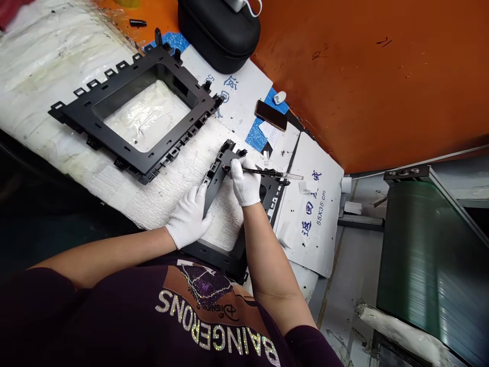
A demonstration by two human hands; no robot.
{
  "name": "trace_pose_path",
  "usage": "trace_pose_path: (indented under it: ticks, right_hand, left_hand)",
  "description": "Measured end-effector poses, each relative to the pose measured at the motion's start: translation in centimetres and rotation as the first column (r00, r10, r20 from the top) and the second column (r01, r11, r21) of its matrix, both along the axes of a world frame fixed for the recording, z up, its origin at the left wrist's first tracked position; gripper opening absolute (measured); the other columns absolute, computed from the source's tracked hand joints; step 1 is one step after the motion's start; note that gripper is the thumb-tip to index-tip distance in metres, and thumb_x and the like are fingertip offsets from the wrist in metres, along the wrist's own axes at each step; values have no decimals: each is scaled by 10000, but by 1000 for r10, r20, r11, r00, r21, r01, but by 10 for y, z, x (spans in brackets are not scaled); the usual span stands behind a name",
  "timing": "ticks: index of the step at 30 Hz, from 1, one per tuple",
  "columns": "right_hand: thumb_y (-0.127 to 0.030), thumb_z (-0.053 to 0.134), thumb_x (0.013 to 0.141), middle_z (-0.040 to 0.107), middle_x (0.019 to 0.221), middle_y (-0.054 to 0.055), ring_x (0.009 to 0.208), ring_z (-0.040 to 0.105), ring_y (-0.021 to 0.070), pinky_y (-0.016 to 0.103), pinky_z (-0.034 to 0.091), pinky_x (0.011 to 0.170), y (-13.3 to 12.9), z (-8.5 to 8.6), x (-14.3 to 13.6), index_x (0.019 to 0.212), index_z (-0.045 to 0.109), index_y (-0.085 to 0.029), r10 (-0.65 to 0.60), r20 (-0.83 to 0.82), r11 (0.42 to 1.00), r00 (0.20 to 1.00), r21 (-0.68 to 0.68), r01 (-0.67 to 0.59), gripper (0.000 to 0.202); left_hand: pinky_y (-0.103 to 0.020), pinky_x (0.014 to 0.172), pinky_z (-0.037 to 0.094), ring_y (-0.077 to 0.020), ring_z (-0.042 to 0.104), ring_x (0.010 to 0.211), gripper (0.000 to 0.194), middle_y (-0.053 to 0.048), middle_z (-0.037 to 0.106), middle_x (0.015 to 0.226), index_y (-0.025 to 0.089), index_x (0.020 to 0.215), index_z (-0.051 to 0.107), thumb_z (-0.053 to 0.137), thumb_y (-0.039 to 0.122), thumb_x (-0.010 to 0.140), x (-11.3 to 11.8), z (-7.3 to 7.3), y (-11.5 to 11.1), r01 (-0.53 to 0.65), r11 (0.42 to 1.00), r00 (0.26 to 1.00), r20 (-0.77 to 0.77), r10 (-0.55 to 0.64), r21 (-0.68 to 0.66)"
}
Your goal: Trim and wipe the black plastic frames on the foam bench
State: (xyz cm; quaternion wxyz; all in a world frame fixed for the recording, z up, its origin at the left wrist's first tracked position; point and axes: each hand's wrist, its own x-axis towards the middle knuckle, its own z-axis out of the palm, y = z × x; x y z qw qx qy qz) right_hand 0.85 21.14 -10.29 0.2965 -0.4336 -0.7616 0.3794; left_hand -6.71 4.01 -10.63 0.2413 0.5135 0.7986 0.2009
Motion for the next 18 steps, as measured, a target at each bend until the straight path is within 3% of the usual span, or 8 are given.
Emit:
trace_pose_path:
  ticks: [4,8,10,14,18]
  right_hand:
    - [-469,545,917,473,646,-50,667,483,135,306,471,728,1,4,-1,654,392,-245,15,-39,1000,999,7,-15,378]
    - [-514,515,939,551,668,-39,675,545,147,316,489,714,-4,16,18,710,494,-234,-117,-109,993,987,-3,117,363]
    - [-526,516,946,587,716,-33,703,579,148,320,502,738,-13,26,42,786,548,-226,-191,-159,981,968,6,195,342]
    - [-572,552,923,620,751,-25,726,609,150,328,515,760,-47,45,105,861,604,-207,-295,-147,955,944,-18,295,373]
    - [-600,617,867,657,717,-1,727,634,168,345,527,776,-88,54,160,815,619,-197,-481,-62,876,875,-70,477,406]
  left_hand:
    - [-466,1001,518,-357,602,1222,731,-226,548,1413,88,1506,375,593,286,837,1,2,-1,-14,1000,1000,5,14,5]
    - [-481,1067,480,-367,555,1306,776,-232,524,1457,92,1529,329,599,324,839,0,5,-1,-53,998,998,40,54,-15]
    - [-484,1059,482,-369,561,1300,797,-241,548,1423,81,1519,329,611,372,833,-5,10,4,-84,992,994,57,90,-91]
    - [-446,908,544,-371,648,1160,669,-233,644,1265,116,1324,511,641,510,799,-20,27,25,-110,943,982,112,151,-313]
    - [-407,815,551,-370,694,1062,518,-201,722,1083,153,1105,605,721,469,711,-30,37,45,-115,944,957,221,189,-309]
